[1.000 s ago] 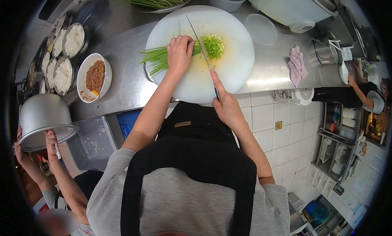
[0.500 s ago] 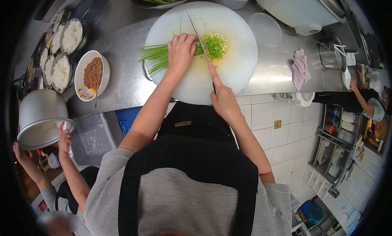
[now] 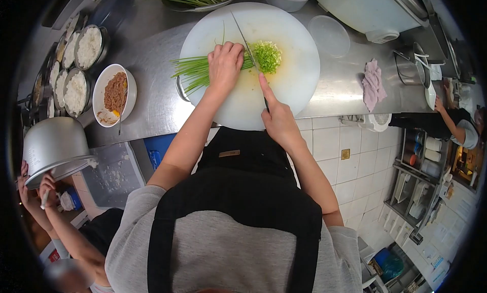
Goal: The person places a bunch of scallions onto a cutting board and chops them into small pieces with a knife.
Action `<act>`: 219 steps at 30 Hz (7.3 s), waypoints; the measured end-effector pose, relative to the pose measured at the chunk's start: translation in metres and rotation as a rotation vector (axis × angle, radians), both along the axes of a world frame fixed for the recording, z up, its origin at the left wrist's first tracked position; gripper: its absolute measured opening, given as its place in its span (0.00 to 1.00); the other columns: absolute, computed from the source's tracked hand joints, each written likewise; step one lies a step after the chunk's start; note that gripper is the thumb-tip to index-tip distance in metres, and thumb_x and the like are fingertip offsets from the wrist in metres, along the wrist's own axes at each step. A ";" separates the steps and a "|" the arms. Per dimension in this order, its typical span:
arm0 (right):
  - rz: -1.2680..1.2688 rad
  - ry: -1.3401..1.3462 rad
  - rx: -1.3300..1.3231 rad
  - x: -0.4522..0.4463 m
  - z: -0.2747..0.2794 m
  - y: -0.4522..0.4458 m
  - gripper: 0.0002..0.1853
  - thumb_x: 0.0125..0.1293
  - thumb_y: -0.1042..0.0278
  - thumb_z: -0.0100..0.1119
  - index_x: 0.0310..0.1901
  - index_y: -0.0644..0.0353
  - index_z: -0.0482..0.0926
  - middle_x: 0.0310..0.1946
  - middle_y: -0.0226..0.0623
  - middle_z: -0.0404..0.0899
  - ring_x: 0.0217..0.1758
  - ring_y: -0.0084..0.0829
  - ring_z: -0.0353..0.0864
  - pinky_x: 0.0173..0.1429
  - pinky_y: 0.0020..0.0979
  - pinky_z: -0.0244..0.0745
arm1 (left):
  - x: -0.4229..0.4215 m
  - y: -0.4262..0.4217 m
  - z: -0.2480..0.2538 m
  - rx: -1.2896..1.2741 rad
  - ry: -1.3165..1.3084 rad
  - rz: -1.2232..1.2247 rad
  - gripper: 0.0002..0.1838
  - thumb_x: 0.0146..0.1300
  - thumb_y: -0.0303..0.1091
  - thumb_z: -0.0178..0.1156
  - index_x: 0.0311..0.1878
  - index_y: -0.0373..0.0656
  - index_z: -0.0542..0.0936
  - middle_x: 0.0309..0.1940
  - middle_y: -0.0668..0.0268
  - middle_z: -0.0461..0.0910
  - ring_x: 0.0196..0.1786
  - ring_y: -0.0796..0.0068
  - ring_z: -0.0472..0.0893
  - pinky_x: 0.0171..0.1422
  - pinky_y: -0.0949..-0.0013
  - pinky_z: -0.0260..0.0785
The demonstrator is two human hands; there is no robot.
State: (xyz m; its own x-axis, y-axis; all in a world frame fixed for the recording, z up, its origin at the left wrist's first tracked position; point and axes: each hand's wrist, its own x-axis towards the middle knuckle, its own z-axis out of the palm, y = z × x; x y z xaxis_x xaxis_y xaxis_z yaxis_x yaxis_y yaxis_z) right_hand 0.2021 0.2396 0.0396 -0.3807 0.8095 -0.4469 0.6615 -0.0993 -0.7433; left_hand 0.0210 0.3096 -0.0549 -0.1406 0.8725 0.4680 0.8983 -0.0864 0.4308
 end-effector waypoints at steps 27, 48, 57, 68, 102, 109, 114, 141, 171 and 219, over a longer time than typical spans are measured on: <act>0.072 0.136 0.384 0.007 -0.011 -0.024 0.47 0.58 0.87 0.46 0.79 0.45 0.46 0.44 0.68 0.79 0.44 0.63 0.79 0.54 0.50 0.70 | 0.001 -0.002 -0.001 -0.004 0.007 0.012 0.05 0.63 0.34 0.61 0.41 0.49 0.79 0.37 0.68 0.76 0.45 0.63 0.75 0.49 0.58 0.63; 0.033 0.006 0.153 -0.004 -0.017 -0.008 0.47 0.57 0.87 0.45 0.79 0.44 0.46 0.43 0.68 0.79 0.44 0.62 0.80 0.56 0.47 0.71 | 0.001 -0.002 -0.003 0.021 -0.004 0.009 0.06 0.61 0.33 0.62 0.40 0.47 0.77 0.38 0.66 0.76 0.44 0.61 0.74 0.50 0.57 0.63; 0.070 0.100 0.291 0.000 -0.021 -0.024 0.47 0.57 0.86 0.45 0.79 0.43 0.46 0.42 0.70 0.78 0.44 0.62 0.80 0.56 0.47 0.71 | -0.001 -0.002 -0.004 0.021 -0.002 0.000 0.06 0.61 0.32 0.61 0.39 0.46 0.76 0.37 0.65 0.76 0.44 0.60 0.74 0.49 0.57 0.63; 0.105 0.161 0.511 0.001 -0.029 -0.029 0.47 0.57 0.86 0.45 0.79 0.44 0.45 0.39 0.67 0.80 0.43 0.63 0.80 0.56 0.50 0.70 | -0.002 -0.002 -0.004 0.032 -0.035 -0.006 0.06 0.60 0.30 0.61 0.40 0.45 0.76 0.37 0.63 0.76 0.43 0.58 0.75 0.47 0.56 0.64; -0.059 0.115 0.030 -0.003 -0.010 -0.018 0.46 0.58 0.83 0.43 0.79 0.39 0.48 0.49 0.63 0.80 0.39 0.53 0.84 0.51 0.41 0.77 | -0.011 -0.007 0.001 0.097 -0.052 -0.064 0.04 0.65 0.32 0.60 0.39 0.43 0.78 0.38 0.62 0.77 0.47 0.58 0.74 0.57 0.56 0.62; 0.005 0.192 0.255 0.003 -0.011 -0.032 0.47 0.57 0.87 0.44 0.79 0.41 0.47 0.62 0.64 0.71 0.63 0.62 0.73 0.66 0.40 0.67 | -0.007 -0.010 -0.003 0.023 -0.123 -0.003 0.05 0.63 0.33 0.62 0.38 0.45 0.78 0.37 0.64 0.76 0.45 0.60 0.74 0.53 0.57 0.63; 0.042 0.172 0.291 0.003 -0.020 -0.032 0.47 0.58 0.87 0.44 0.79 0.41 0.47 0.61 0.65 0.72 0.60 0.63 0.74 0.65 0.43 0.67 | -0.008 -0.009 -0.004 0.002 -0.112 0.003 0.05 0.61 0.33 0.63 0.39 0.47 0.78 0.37 0.65 0.76 0.45 0.61 0.74 0.53 0.58 0.63; 0.005 0.036 0.037 -0.011 -0.003 -0.002 0.48 0.56 0.87 0.44 0.79 0.44 0.46 0.54 0.69 0.75 0.54 0.63 0.77 0.61 0.48 0.68 | -0.006 -0.006 -0.001 0.038 -0.082 -0.017 0.05 0.62 0.31 0.61 0.39 0.45 0.77 0.37 0.64 0.77 0.43 0.58 0.74 0.50 0.56 0.64; 0.118 0.120 0.457 -0.007 -0.024 -0.023 0.47 0.56 0.86 0.45 0.78 0.44 0.47 0.43 0.69 0.78 0.49 0.64 0.79 0.56 0.52 0.68 | -0.007 -0.010 -0.004 0.038 -0.089 -0.016 0.05 0.62 0.29 0.60 0.40 0.42 0.75 0.37 0.61 0.77 0.43 0.56 0.74 0.49 0.55 0.65; 0.102 0.076 0.421 0.007 -0.022 -0.045 0.36 0.72 0.78 0.46 0.78 0.48 0.48 0.37 0.61 0.79 0.43 0.60 0.79 0.52 0.51 0.69 | -0.009 -0.016 -0.003 0.018 -0.056 -0.018 0.04 0.65 0.33 0.60 0.41 0.47 0.78 0.38 0.64 0.76 0.46 0.59 0.74 0.50 0.56 0.64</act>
